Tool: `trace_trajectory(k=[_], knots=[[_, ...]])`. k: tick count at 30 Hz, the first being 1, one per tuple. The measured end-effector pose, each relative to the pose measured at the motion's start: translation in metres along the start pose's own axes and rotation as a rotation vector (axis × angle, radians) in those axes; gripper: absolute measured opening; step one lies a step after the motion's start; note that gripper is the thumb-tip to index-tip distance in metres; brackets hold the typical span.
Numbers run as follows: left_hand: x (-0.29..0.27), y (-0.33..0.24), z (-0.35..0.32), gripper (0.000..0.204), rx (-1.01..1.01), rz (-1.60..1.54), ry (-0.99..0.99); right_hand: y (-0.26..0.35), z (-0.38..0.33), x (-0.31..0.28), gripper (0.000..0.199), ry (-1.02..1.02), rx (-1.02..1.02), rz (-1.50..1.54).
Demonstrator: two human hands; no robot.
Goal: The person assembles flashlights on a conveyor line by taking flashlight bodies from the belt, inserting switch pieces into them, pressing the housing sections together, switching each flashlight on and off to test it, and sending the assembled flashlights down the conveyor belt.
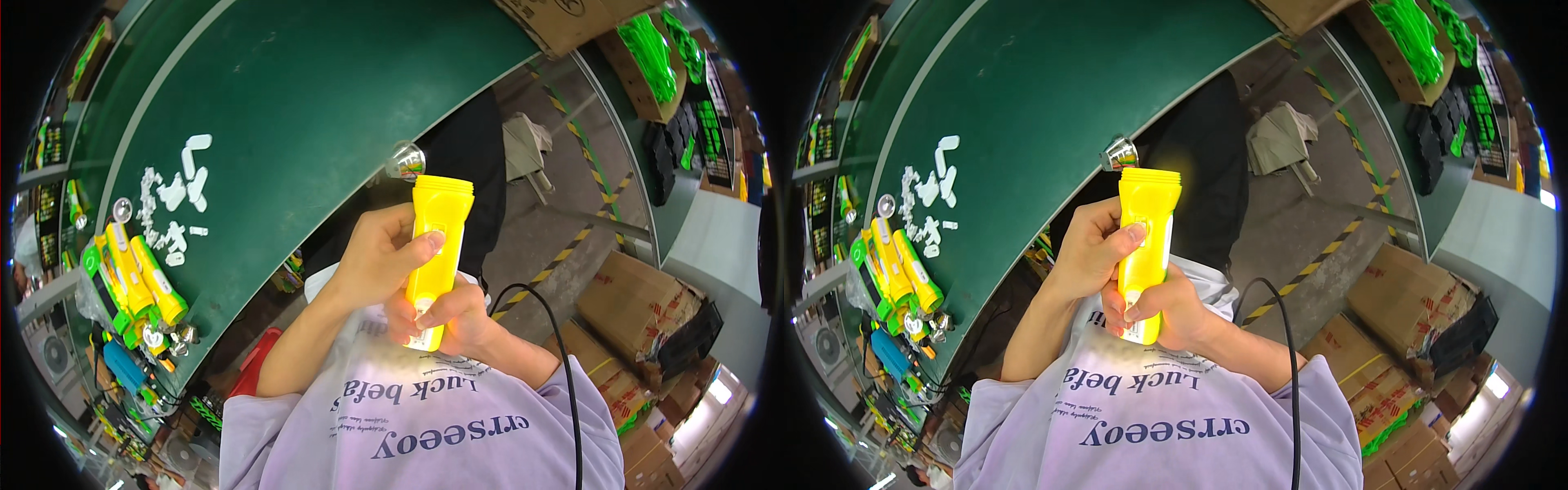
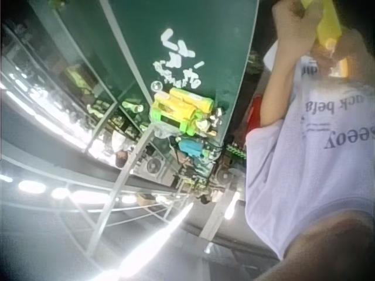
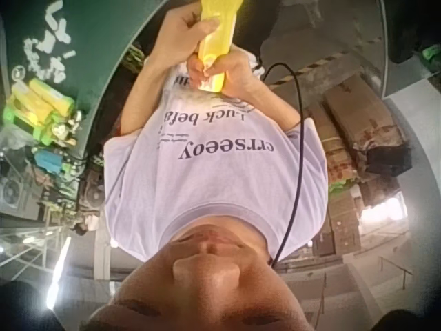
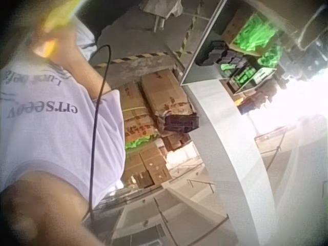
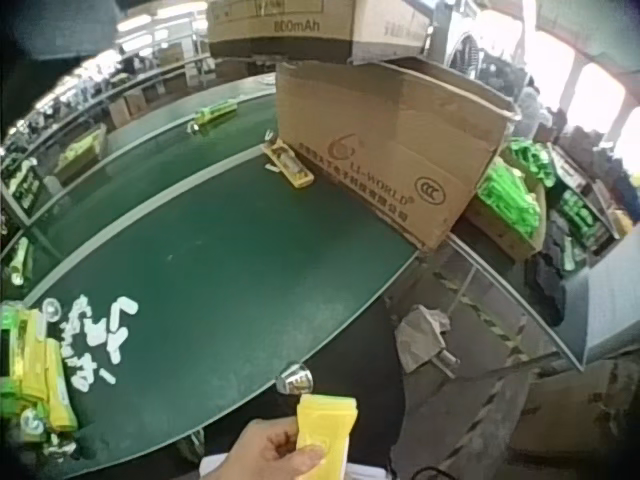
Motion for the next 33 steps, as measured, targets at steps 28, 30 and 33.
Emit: trace_trajectory(k=[28, 30, 33], knots=[[0.010, 0.046, -0.013, 0.028, -0.094, 0.097, -0.027, -0.025, 0.002, -0.045, 0.023, 0.040, 0.095, 0.218], [0.011, 0.041, -0.014, 0.028, -0.090, 0.118, -0.030, -0.024, 0.000, -0.043, 0.026, 0.023, 0.059, 0.167], [0.011, 0.039, -0.018, 0.029, -0.063, 0.173, -0.039, -0.022, -0.003, -0.042, 0.033, 0.043, 0.000, 0.062]])
Point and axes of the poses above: each hand's wrist, its own z-axis towards the middle knuckle, its own x-axis out of the palm, y = z × x, the point moved 2 cm from there along z, towards the middle knuckle, and after that the axes turned 6 degrees about -y, right-handed, at the moved point
